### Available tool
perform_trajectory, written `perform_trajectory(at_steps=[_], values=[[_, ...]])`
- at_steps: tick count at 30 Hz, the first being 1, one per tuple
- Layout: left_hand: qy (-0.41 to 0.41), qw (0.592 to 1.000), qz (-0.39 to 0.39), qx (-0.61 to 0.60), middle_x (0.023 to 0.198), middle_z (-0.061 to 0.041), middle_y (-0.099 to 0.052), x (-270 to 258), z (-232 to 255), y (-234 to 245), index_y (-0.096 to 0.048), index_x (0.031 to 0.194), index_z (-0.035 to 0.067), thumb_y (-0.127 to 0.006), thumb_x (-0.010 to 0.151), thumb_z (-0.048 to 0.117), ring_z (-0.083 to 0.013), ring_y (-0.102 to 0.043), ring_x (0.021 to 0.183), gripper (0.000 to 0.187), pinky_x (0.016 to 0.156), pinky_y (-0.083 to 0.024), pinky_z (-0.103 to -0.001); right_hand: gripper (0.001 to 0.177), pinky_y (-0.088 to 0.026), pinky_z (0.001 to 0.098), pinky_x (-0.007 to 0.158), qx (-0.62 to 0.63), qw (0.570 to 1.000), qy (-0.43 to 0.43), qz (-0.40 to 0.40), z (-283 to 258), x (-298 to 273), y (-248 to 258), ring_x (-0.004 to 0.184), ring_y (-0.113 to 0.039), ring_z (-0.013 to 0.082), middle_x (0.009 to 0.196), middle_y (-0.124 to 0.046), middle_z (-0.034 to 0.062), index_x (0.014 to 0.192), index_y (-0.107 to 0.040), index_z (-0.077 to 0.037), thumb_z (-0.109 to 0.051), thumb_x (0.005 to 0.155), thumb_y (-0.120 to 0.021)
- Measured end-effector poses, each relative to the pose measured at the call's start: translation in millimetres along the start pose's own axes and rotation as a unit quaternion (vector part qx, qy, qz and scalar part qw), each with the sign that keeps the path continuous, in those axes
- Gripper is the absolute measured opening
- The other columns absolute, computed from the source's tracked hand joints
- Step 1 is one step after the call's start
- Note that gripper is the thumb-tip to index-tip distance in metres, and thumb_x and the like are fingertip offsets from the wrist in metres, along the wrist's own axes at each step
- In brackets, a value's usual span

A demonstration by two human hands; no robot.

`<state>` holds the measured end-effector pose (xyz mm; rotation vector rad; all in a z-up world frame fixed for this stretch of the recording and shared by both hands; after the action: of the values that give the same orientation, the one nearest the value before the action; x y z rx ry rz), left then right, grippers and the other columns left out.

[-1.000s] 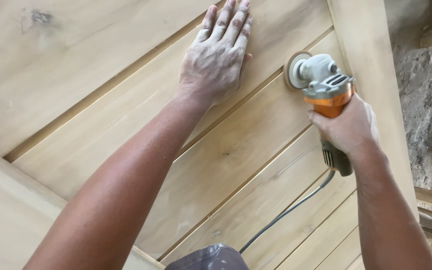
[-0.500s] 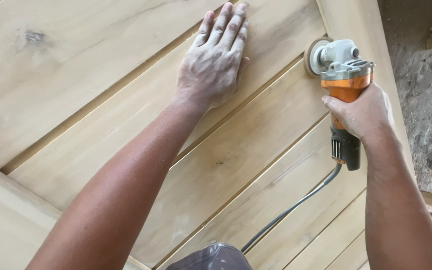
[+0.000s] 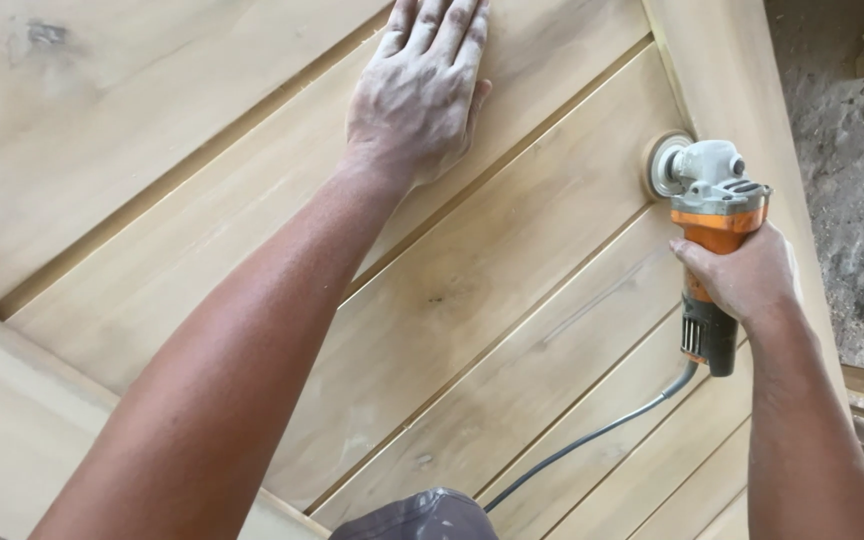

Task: Sand a wooden door using a power sander.

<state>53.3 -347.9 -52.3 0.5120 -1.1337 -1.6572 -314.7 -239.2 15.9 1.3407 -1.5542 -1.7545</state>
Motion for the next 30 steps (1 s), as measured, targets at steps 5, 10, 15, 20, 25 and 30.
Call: perform_trajectory(at_steps=[5, 10, 15, 20, 25, 30], values=[[0.007, 1.000, -0.007, -0.008, 0.164, -0.021, -0.034, -1.3, -1.3, -3.5, -0.037, 0.157, -0.007, -0.042, 0.110, 0.031, -0.0332, -0.025, 0.155, 0.060, 0.128, -0.013, -0.049, 0.054, -0.058, 0.0424, 0.087, 0.005, 1.000, -0.020, -0.018, 13.6, -18.6, -20.0, 0.095, -0.074, 0.0284, 0.107, -0.075, 0.0160, 0.120, -0.071, -0.002, -0.031, 0.077, -0.087], [0.004, 1.000, 0.011, -0.011, 0.163, -0.021, -0.035, 0.5, -0.8, 3.5, -0.037, 0.156, -0.008, -0.043, 0.109, 0.029, -0.0338, -0.025, 0.154, 0.060, 0.128, -0.014, -0.049, 0.062, -0.059, 0.0420, 0.087, -0.035, 0.998, 0.022, -0.052, -36.5, -80.6, -35.3, 0.093, -0.075, 0.0278, 0.104, -0.076, 0.0138, 0.119, -0.069, -0.006, -0.036, 0.070, -0.090], [0.004, 1.000, 0.001, 0.002, 0.165, -0.020, -0.033, 3.9, -1.7, 1.7, -0.037, 0.156, -0.007, -0.044, 0.109, 0.029, -0.0335, -0.023, 0.155, 0.060, 0.129, -0.013, -0.049, 0.068, -0.060, 0.0419, 0.086, -0.109, 0.989, 0.038, -0.089, -73.9, -109.9, -36.7, 0.092, -0.076, 0.0314, 0.098, -0.078, 0.0153, 0.126, -0.067, -0.012, -0.036, 0.066, -0.089], [0.003, 1.000, 0.010, 0.009, 0.167, -0.020, -0.031, 0.3, -1.3, 0.5, -0.037, 0.156, -0.007, -0.045, 0.108, 0.029, -0.0328, -0.022, 0.156, 0.060, 0.128, -0.013, -0.048, 0.066, -0.059, 0.0425, 0.088, -0.118, 0.989, 0.038, -0.086, -63.8, -73.8, -27.6, 0.092, -0.076, 0.0312, 0.100, -0.078, 0.0158, 0.122, -0.067, -0.009, -0.037, 0.067, -0.091], [0.009, 1.000, 0.017, 0.021, 0.167, -0.018, -0.031, 0.0, -1.7, 2.0, -0.037, 0.157, -0.006, -0.044, 0.109, 0.030, -0.0317, -0.023, 0.156, 0.060, 0.129, -0.014, -0.048, 0.064, -0.058, 0.0445, 0.092, -0.037, 0.998, -0.021, -0.047, -48.4, -4.2, -14.9, 0.096, -0.074, 0.0290, 0.111, -0.074, 0.0149, 0.125, -0.066, -0.005, -0.037, 0.074, -0.090], [0.018, 0.999, 0.022, -0.022, 0.163, -0.021, -0.035, 4.3, -1.7, 8.2, -0.036, 0.155, -0.006, -0.042, 0.110, 0.034, -0.0330, -0.024, 0.155, 0.061, 0.128, -0.014, -0.047, 0.062, -0.058, 0.0439, 0.091, -0.025, 0.999, 0.004, -0.023, -77.3, -0.4, -10.4, 0.097, -0.074, 0.0298, 0.111, -0.074, 0.0155, 0.122, -0.067, -0.004, -0.038, 0.075, -0.089]])
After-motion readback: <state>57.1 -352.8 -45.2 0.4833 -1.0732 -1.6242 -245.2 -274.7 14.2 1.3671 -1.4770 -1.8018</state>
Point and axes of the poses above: each hand's wrist, its own x-axis towards the middle knuckle, its own y-axis out of the back of the hand, z = x × y, the point moved 5 cm from there along x, towards the middle knuckle
